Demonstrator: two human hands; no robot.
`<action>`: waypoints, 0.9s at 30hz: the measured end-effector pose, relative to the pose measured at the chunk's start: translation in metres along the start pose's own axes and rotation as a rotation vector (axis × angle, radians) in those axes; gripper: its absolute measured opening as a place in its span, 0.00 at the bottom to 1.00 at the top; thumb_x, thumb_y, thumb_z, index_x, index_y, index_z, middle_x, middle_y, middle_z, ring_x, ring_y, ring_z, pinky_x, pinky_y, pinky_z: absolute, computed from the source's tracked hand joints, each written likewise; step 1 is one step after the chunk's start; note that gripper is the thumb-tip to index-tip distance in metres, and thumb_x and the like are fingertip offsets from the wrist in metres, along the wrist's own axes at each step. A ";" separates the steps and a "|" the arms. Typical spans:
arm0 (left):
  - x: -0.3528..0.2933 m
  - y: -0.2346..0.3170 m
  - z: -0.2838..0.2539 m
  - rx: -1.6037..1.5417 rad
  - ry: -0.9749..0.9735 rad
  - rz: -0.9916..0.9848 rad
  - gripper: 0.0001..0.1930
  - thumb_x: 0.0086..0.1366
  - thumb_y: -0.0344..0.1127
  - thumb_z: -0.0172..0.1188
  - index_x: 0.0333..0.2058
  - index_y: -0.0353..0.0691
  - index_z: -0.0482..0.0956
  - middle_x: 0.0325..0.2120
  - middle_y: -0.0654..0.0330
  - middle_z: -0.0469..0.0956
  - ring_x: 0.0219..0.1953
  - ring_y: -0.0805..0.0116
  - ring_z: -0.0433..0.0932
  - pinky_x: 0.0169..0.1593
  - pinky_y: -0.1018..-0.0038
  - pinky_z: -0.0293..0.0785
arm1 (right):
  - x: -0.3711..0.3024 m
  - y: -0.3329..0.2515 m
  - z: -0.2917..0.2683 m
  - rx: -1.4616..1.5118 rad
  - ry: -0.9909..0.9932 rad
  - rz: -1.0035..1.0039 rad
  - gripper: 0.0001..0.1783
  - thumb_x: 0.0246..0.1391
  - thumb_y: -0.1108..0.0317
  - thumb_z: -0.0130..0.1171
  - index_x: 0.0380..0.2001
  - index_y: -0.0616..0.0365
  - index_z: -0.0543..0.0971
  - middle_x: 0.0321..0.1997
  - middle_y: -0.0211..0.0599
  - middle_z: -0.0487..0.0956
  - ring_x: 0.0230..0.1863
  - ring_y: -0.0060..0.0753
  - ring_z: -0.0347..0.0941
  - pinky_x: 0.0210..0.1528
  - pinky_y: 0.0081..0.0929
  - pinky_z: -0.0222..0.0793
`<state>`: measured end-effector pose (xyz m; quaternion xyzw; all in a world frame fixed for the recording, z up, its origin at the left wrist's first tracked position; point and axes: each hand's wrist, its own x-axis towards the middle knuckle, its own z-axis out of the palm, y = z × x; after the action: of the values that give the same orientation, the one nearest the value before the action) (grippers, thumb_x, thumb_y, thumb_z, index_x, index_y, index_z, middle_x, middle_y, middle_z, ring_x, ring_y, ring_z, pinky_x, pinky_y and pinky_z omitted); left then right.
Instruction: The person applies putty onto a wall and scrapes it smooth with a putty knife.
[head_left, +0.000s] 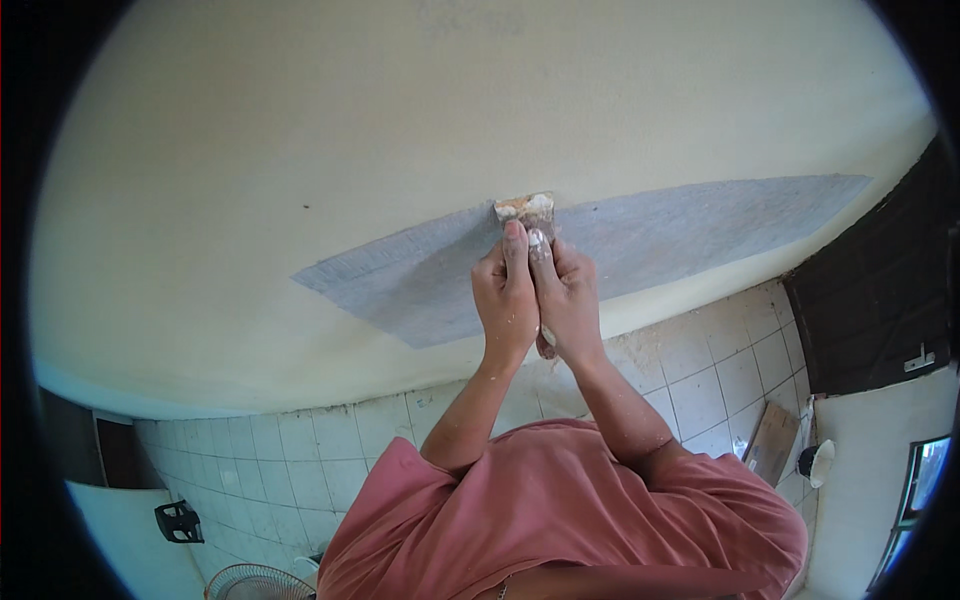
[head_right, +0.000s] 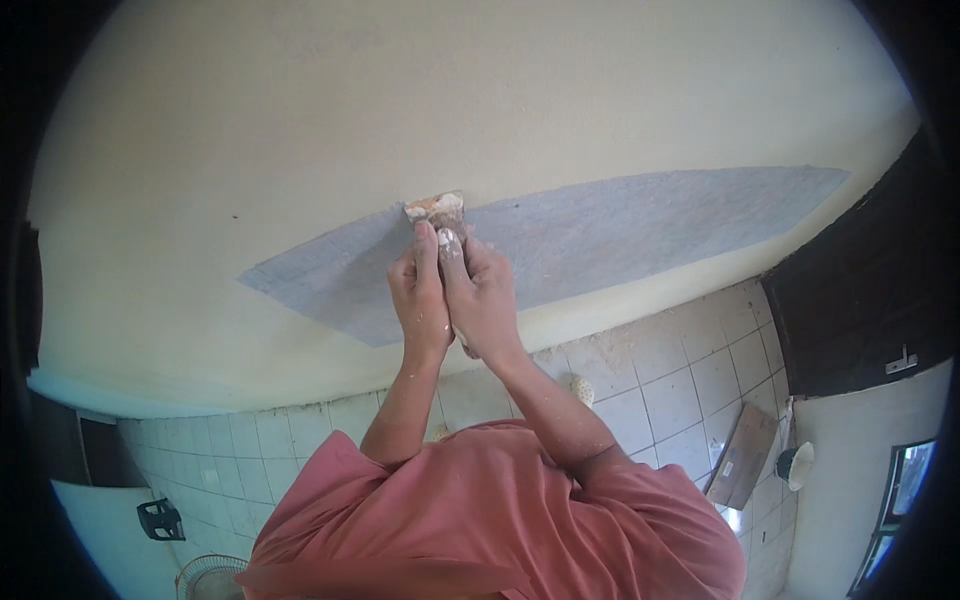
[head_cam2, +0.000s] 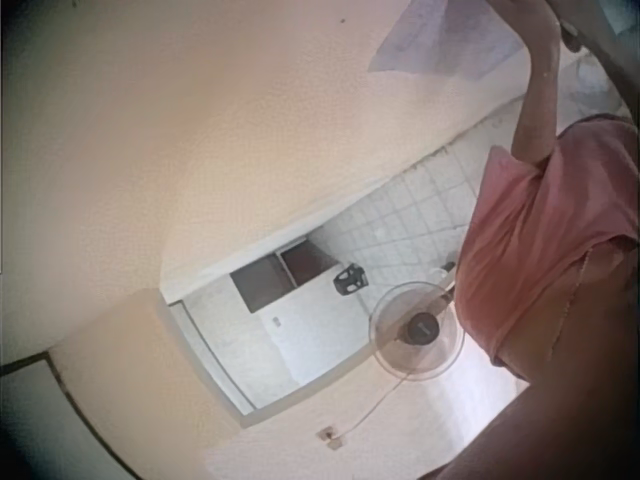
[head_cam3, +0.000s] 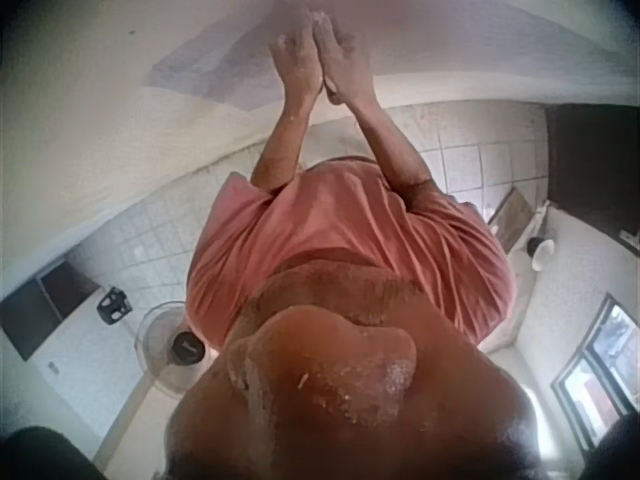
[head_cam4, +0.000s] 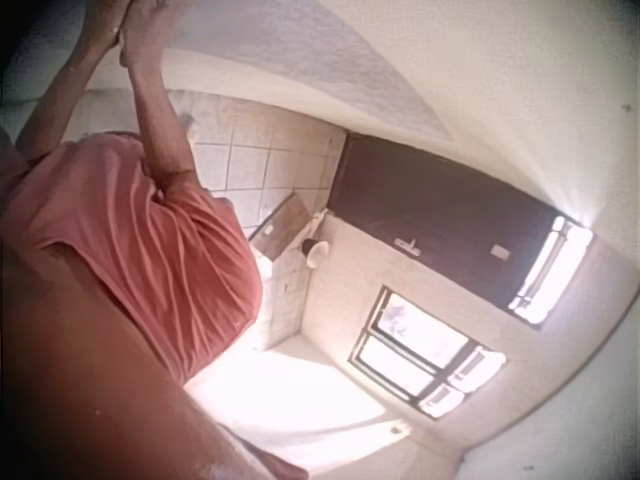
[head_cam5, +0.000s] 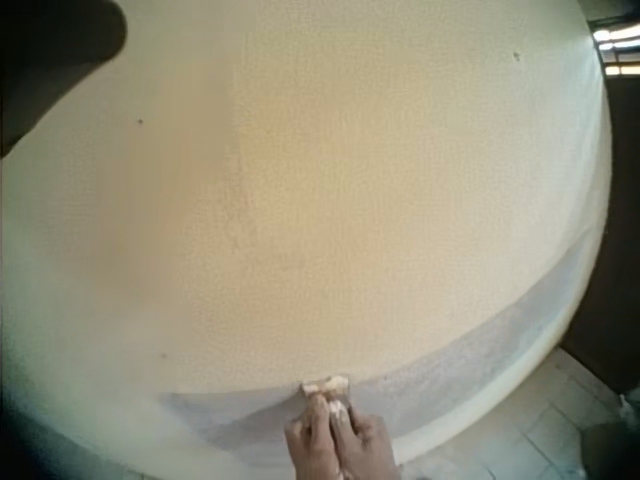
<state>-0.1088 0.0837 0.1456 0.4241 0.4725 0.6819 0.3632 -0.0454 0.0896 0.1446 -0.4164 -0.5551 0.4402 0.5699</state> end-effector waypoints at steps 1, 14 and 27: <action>-0.003 -0.001 0.000 0.021 0.004 0.011 0.23 0.67 0.44 0.43 0.22 0.31 0.74 0.12 0.68 0.65 0.18 0.83 0.59 0.21 0.79 0.56 | 0.000 0.002 0.001 0.038 0.008 -0.018 0.14 0.56 0.67 0.47 0.22 0.68 0.71 0.12 0.41 0.67 0.16 0.26 0.58 0.21 0.27 0.56; 0.003 0.004 -0.012 0.038 -0.027 -0.022 0.24 0.66 0.47 0.43 0.29 0.30 0.77 0.22 0.62 0.75 0.25 0.79 0.70 0.30 0.79 0.67 | -0.005 -0.005 0.009 -0.015 0.015 0.033 0.16 0.56 0.67 0.46 0.19 0.68 0.70 0.13 0.43 0.67 0.16 0.29 0.58 0.23 0.30 0.56; 0.006 0.002 -0.028 0.001 0.040 -0.058 0.23 0.66 0.47 0.44 0.26 0.31 0.76 0.19 0.64 0.71 0.22 0.80 0.66 0.27 0.79 0.64 | -0.005 -0.014 0.025 0.062 -0.052 0.054 0.15 0.56 0.66 0.46 0.22 0.68 0.71 0.13 0.44 0.68 0.18 0.24 0.61 0.22 0.28 0.57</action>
<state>-0.1370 0.0795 0.1433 0.3968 0.4919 0.6793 0.3731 -0.0695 0.0803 0.1579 -0.4017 -0.5444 0.4830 0.5559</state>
